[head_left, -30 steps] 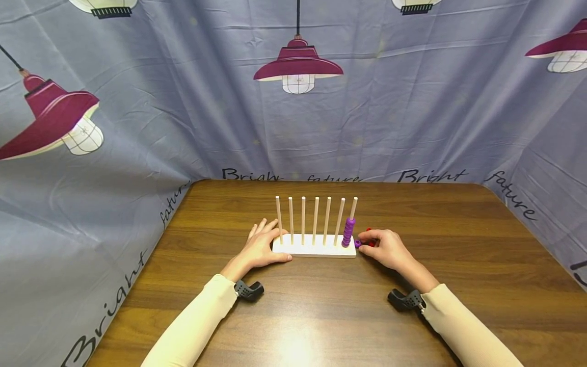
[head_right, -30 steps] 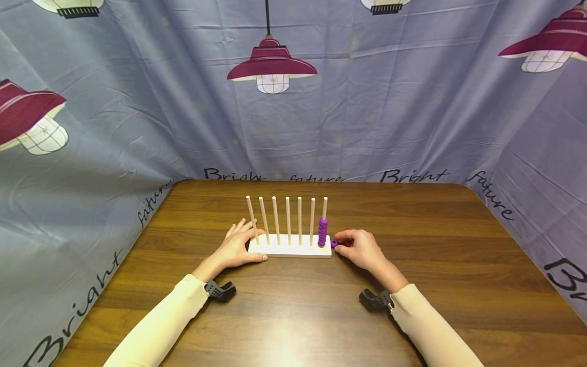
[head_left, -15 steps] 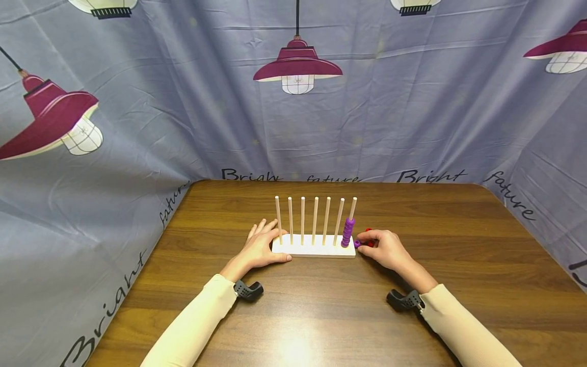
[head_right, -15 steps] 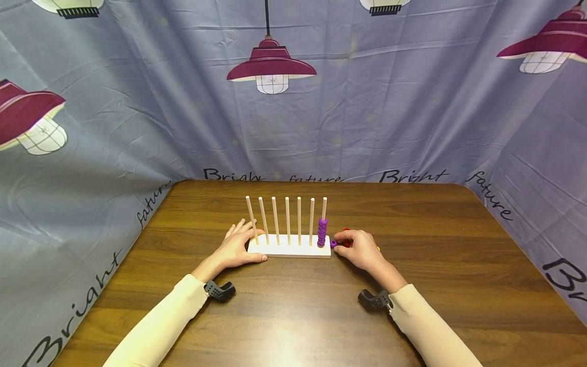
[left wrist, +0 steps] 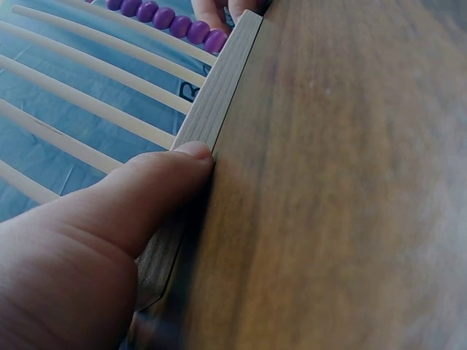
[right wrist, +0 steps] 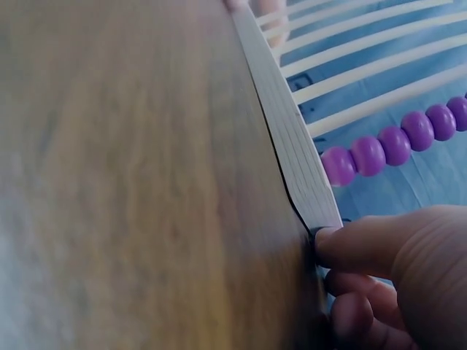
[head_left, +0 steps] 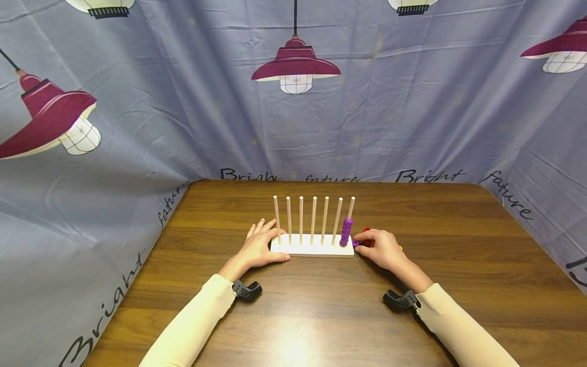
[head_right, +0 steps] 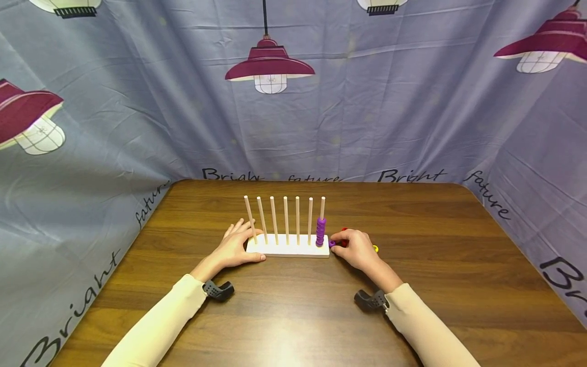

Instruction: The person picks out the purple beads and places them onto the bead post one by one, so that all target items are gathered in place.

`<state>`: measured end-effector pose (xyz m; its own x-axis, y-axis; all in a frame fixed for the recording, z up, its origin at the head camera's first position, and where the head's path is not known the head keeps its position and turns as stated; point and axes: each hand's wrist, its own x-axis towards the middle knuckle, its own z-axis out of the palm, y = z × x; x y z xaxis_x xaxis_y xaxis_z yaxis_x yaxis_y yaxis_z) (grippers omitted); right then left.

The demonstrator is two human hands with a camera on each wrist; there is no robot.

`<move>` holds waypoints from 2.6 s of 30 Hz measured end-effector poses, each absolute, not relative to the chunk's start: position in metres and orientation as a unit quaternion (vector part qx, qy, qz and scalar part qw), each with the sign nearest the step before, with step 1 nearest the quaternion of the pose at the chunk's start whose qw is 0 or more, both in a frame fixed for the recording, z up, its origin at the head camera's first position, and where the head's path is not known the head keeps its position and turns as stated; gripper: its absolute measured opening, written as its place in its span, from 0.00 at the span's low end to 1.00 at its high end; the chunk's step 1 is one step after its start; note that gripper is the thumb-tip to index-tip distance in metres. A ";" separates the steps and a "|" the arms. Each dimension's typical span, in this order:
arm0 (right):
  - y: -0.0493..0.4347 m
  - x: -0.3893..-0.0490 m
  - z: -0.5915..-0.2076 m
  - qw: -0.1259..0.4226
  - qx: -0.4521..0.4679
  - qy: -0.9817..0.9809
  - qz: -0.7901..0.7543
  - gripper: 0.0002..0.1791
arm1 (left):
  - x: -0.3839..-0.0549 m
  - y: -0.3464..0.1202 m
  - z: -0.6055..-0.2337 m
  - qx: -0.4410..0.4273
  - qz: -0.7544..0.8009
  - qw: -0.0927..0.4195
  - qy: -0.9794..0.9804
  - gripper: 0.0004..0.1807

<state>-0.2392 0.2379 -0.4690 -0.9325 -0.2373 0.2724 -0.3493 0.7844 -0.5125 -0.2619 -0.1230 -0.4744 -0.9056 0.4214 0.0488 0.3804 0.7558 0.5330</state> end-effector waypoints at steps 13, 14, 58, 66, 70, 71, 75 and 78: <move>0.234 -0.241 -0.470 0.114 0.164 -0.940 0.277 0.12 | -0.262 -0.123 -0.474 0.215 0.278 0.036 0.935 0.38; 0.234 -0.241 -0.470 0.114 0.166 -0.939 0.278 0.12 | -0.262 -0.123 -0.474 0.216 0.278 0.035 0.935 0.38; 0.233 -0.237 -0.463 0.092 0.134 -0.930 0.328 0.09 | -0.261 -0.123 -0.475 0.219 0.281 0.025 0.934 0.38; 0.234 -0.237 -0.463 0.087 0.139 -0.928 0.336 0.08 | -0.261 -0.123 -0.476 0.219 0.283 0.023 0.933 0.38; 0.234 -0.236 -0.462 0.085 0.143 -0.925 0.343 0.07 | -0.261 -0.123 -0.476 0.221 0.283 0.021 0.933 0.37; 0.235 -0.236 -0.462 0.085 0.144 -0.923 0.345 0.07 | -0.261 -0.123 -0.476 0.221 0.283 0.021 0.933 0.37; 0.236 -0.237 -0.460 0.090 0.150 -0.919 0.354 0.08 | -0.261 -0.123 -0.476 0.220 0.283 0.019 0.933 0.37; 0.237 -0.238 -0.456 0.099 0.148 -0.917 0.357 0.08 | -0.261 -0.123 -0.476 0.220 0.283 0.020 0.933 0.37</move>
<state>-0.2379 0.2368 -0.4558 -0.9364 -0.2013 0.2874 -0.3427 0.7011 -0.6253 -0.2610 -0.1231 -0.4758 -0.9022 0.4223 0.0879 0.4000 0.7431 0.5365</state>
